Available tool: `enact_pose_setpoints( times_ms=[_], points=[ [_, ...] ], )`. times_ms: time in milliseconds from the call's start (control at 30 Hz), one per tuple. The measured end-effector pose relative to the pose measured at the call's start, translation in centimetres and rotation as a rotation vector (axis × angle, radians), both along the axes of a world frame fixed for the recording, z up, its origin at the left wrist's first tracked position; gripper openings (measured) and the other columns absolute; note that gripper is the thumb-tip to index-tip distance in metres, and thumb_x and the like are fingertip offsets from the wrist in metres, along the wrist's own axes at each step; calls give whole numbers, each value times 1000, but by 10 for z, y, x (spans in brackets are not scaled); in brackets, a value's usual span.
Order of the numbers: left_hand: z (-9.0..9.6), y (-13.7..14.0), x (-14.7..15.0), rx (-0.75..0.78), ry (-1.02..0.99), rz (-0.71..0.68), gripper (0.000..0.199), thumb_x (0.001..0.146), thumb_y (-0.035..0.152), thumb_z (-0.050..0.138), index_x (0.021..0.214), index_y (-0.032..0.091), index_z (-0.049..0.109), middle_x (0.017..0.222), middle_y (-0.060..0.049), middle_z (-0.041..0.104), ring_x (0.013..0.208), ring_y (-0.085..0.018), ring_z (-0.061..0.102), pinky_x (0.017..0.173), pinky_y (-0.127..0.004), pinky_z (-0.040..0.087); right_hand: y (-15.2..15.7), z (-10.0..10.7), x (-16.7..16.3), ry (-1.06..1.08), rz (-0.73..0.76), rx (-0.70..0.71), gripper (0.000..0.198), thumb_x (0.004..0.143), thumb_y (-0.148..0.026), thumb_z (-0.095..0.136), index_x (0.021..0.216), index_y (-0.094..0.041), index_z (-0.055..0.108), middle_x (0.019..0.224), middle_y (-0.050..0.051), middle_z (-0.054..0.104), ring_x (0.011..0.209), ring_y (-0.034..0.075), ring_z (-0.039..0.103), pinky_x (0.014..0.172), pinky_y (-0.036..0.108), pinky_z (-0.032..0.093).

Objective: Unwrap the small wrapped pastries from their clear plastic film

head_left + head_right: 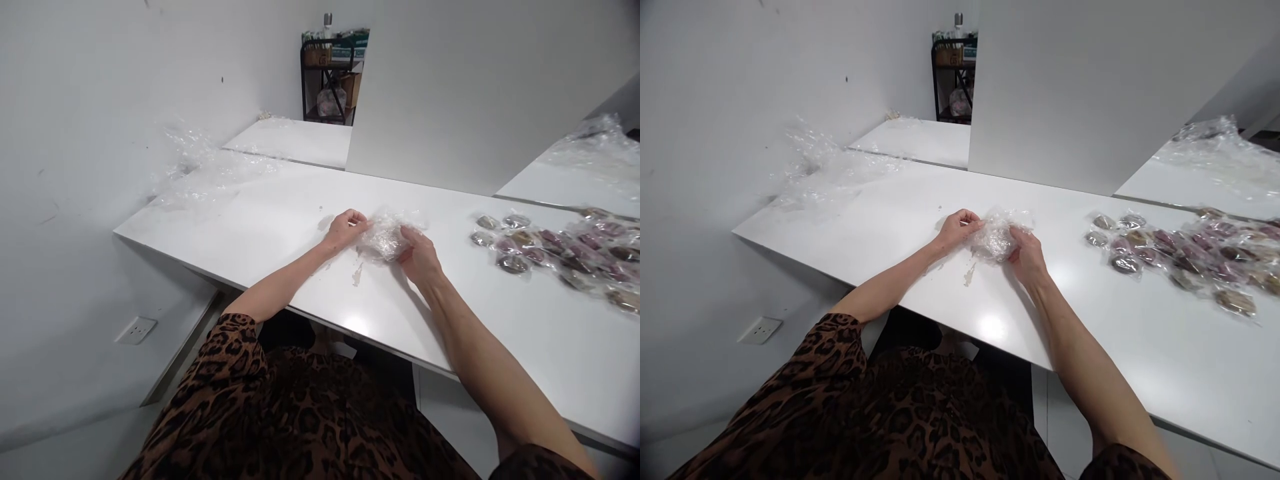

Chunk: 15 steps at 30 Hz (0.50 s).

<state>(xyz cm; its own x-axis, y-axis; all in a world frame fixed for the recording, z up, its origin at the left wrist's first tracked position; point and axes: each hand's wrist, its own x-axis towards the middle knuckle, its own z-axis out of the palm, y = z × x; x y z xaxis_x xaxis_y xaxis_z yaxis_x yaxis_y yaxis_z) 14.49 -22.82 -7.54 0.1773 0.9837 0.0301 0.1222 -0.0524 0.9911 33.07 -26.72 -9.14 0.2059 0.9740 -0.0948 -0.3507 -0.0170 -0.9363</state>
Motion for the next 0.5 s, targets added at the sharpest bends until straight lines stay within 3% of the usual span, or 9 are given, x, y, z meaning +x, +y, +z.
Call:
enact_pose_setpoints(
  times_ms=[133,200,333,400,500],
  points=[
    [4,0,-6,-138,-120,23,27,97,46,65,101,19,61,83,1,62,64,-8,51,62,-22,37,8,-2,8,78,-54,-36,25,67,-36,79,87,-24,70,89,2,74,87,25,71,74,39,63],
    [10,-1,-9,-223,-148,-24,29,96,45,68,107,18,63,77,2,61,59,-7,48,59,-23,35,7,1,8,96,-14,-55,25,66,-36,79,86,-23,72,86,3,73,87,26,71,77,40,63],
    [17,-3,-13,-288,-241,-273,33,84,41,84,96,14,70,81,-2,65,72,-10,57,71,-25,43,0,13,3,76,99,-58,33,61,-39,86,86,-20,73,85,5,71,83,25,69,73,39,60],
    [18,-5,-13,-391,-325,-399,35,81,39,88,94,13,70,85,-5,68,80,-14,63,78,-29,47,-3,17,1,32,120,-62,37,58,-40,89,83,-20,71,84,4,69,77,22,66,68,36,58],
    [14,-7,-9,-551,-436,-447,27,84,29,85,90,10,67,82,-8,68,78,-16,65,78,-32,50,-5,17,2,-102,58,-35,43,61,-45,90,88,-21,68,85,3,66,77,19,64,68,34,55]
  ],
)
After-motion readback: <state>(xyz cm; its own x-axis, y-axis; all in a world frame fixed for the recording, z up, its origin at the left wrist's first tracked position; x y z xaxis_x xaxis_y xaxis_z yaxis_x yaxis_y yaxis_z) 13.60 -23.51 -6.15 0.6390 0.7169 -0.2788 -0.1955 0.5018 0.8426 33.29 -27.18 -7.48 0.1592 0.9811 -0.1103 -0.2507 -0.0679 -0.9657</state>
